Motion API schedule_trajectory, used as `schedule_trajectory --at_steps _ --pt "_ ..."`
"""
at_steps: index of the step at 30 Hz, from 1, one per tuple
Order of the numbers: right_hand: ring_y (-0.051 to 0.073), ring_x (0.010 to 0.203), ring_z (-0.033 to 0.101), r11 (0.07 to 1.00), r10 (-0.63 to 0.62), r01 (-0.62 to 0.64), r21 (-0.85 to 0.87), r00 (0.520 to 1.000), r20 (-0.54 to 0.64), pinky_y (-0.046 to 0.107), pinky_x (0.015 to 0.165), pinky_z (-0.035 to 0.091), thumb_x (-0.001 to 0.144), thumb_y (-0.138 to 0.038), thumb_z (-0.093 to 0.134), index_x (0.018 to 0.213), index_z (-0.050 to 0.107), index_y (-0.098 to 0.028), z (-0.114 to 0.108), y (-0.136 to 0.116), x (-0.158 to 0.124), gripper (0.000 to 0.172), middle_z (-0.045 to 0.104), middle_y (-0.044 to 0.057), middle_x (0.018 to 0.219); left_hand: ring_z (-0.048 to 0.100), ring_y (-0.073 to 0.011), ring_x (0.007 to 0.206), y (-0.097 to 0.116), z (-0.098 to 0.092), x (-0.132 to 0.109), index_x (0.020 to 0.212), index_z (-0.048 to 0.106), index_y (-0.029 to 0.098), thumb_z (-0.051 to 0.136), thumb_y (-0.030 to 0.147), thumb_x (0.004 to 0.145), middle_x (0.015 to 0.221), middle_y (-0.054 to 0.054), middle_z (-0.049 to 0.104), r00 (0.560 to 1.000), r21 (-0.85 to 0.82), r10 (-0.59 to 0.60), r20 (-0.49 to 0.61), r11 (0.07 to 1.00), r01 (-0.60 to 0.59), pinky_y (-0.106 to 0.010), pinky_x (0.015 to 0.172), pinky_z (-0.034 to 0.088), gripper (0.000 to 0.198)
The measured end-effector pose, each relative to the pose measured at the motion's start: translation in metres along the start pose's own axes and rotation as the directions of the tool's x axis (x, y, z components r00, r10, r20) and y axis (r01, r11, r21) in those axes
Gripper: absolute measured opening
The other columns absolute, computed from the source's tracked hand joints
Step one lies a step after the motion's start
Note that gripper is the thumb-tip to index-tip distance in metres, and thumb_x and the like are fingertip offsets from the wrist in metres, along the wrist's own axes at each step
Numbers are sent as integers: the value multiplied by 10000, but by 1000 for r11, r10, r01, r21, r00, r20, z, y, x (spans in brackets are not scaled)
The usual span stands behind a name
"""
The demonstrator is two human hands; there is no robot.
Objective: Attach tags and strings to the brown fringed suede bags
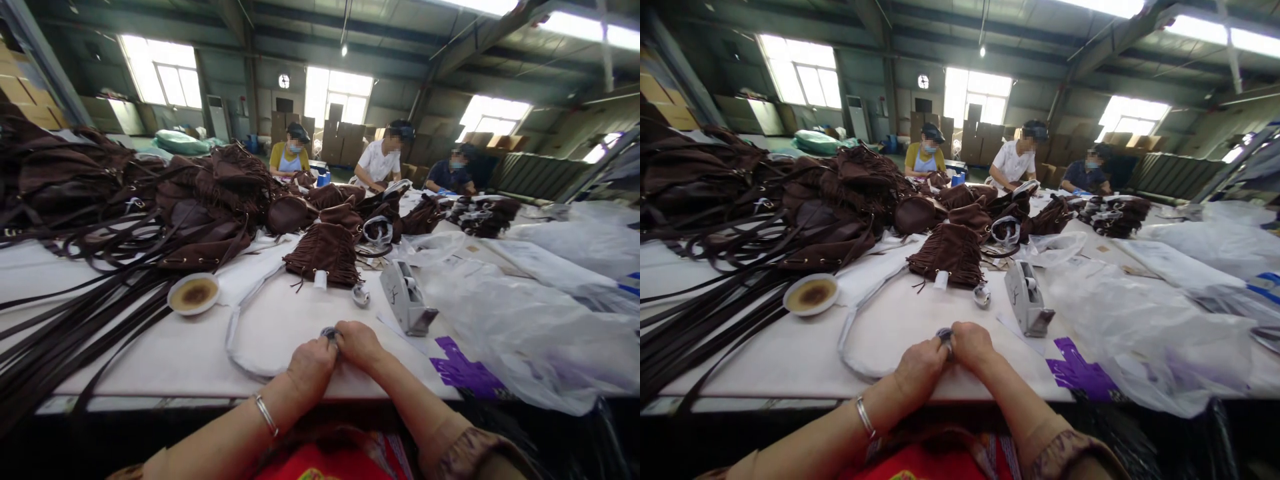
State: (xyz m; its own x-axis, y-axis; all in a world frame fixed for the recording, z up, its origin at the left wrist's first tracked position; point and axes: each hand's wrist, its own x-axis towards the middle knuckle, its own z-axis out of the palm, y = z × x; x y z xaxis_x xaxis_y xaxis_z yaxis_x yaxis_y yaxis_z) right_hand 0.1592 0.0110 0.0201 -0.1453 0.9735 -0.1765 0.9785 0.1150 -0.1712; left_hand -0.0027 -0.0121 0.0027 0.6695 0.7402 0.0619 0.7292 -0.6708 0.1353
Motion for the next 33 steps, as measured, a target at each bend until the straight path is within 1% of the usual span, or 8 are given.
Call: schedule_trajectory --at_steps 6,10,13,17,21,25,28,33 --pt "189 911 649 878 -477 479 -12 877 62 265 777 414 934 -312 479 948 697 -224 -11 8 16 236 722 57 968 631 -212 782 -43 -7 -11 1039 590 170 509 134 913 885 -75 638 973 68 223 58 972 -227 -329 691 540 154" --pt "224 962 648 992 -109 115 46 988 -107 291 782 430 937 -433 473 1097 658 -196 -2 -7 15 340 714 102 1029 622 -231 821 -28 9 -6 990 608 134 473 103 914 907 -99 647 994 64 94 -61 994 -90 -350 710 548 157" --pt "247 872 669 992 127 -125 28 990 -69 302 695 429 916 -415 481 1005 664 -170 5 -19 10 319 725 121 935 625 -233 829 -14 9 -7 1027 602 125 460 80 908 937 -111 652 997 56 6 -78 998 -2 -358 711 552 191" --pt "225 847 671 983 -171 171 -63 985 5 287 695 418 914 -279 454 894 665 -186 3 -17 12 232 729 95 913 647 -233 777 -29 -10 -14 986 610 162 501 208 934 888 -92 658 998 29 57 16 998 -57 -366 686 556 131" --pt "203 876 660 869 -488 491 -61 871 50 274 757 423 926 -270 456 909 662 -194 1 -11 24 220 723 73 922 661 -232 739 -55 -22 -21 981 618 191 539 254 924 843 -71 663 988 50 140 57 988 -143 -357 648 559 117" --pt "219 886 665 984 -172 177 26 976 -133 286 753 430 952 -414 454 1029 649 -180 9 -24 27 313 723 102 949 669 -239 772 -49 -8 -16 986 618 145 466 194 949 877 -96 678 1000 30 28 -11 999 -28 -383 683 573 164" --pt "244 814 674 997 81 -79 26 992 -96 297 661 409 934 -413 462 959 650 -166 12 -37 25 312 725 120 883 674 -250 811 -34 2 -11 1030 612 126 429 141 949 918 -113 680 996 16 -84 -40 996 84 -403 706 575 201" --pt "204 848 656 962 -263 265 -61 964 45 275 703 386 918 -277 478 892 658 -177 -1 -35 34 207 724 90 912 681 -275 795 -48 -17 -20 994 632 145 650 365 858 878 -97 688 994 7 -12 112 1000 11 -396 692 568 259"
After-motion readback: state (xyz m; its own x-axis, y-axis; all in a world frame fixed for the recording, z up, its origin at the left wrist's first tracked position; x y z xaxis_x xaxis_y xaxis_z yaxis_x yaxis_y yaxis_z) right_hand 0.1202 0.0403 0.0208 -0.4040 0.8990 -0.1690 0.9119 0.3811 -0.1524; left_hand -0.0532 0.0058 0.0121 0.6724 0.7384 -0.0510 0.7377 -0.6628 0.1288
